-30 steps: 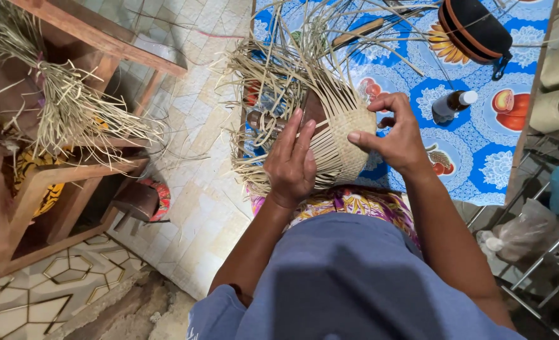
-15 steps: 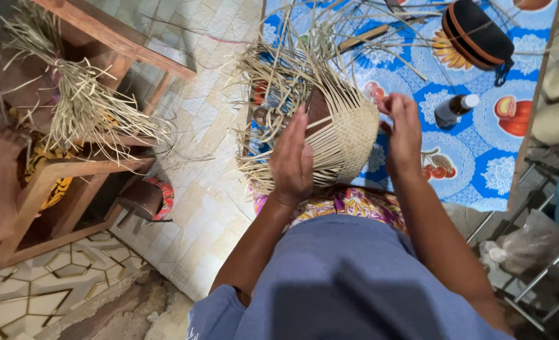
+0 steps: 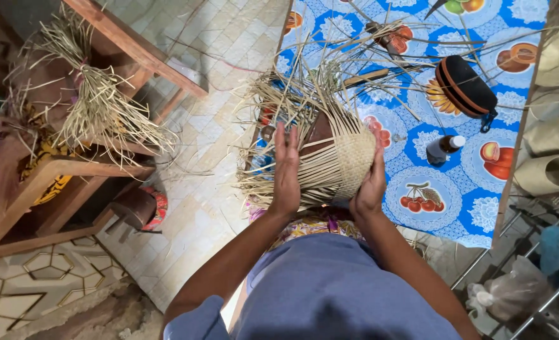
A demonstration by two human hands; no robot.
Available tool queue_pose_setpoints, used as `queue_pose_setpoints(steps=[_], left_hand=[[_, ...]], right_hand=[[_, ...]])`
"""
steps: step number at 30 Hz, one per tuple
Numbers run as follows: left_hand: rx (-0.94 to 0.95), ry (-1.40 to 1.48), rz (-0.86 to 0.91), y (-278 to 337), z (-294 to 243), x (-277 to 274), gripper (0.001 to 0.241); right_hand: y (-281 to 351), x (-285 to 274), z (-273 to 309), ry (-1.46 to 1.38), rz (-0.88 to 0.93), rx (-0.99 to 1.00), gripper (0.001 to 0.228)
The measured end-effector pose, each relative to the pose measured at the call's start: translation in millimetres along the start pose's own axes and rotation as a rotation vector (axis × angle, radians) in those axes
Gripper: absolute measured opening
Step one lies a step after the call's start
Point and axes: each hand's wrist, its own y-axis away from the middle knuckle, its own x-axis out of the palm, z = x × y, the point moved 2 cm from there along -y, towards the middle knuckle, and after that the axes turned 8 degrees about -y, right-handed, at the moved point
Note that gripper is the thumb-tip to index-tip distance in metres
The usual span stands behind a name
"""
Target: Weaving a basket or hat from dried straw by tucking strands into a circular frame.
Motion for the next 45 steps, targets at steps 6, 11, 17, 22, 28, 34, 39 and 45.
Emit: queue_pose_setpoints(steps=[6,11,17,22,28,34,39,45], left_hand=[[0.042,-0.054,-0.245,1.8,22.5,2.6,0.058],[-0.055,-0.028,-0.458,-1.9,43.7,-0.7,0.078],[-0.511,0.200,-0.364,0.5,18.1,-7.1,0.103],[-0.634,0.319,-0.152,-10.6,162.5,-26.7,0.075],[-0.698,0.364,-0.121,-20.2,225.7,-32.1,0.060],[-0.617,0.388,-0.083,-30.6,193.0,-32.0,0.073],[-0.462,0.380,-0.033,-51.3,137.8,-28.3,0.067],[-0.639,0.172,-0.147,-61.7,54.0,-24.0,0.071]], right_hand=[[-12.6,-24.6,-8.8,0.002,-0.073,0.052,0.046],[-12.7,-21.9,-9.3,0.000,-0.141,0.061,0.044],[-11.3,-20.8,-9.8,0.080,-0.092,0.039,0.048],[-6.4,-11.1,-8.9,0.028,-0.093,0.026,0.047],[-10.0,-17.0,-11.2,0.024,-0.048,-0.002,0.046],[-19.5,-3.0,-11.7,-0.033,0.040,-0.103,0.043],[-38.0,18.9,-4.5,-0.069,0.140,-0.179,0.039],[-53.1,71.4,24.7,-0.143,0.397,-0.468,0.030]])
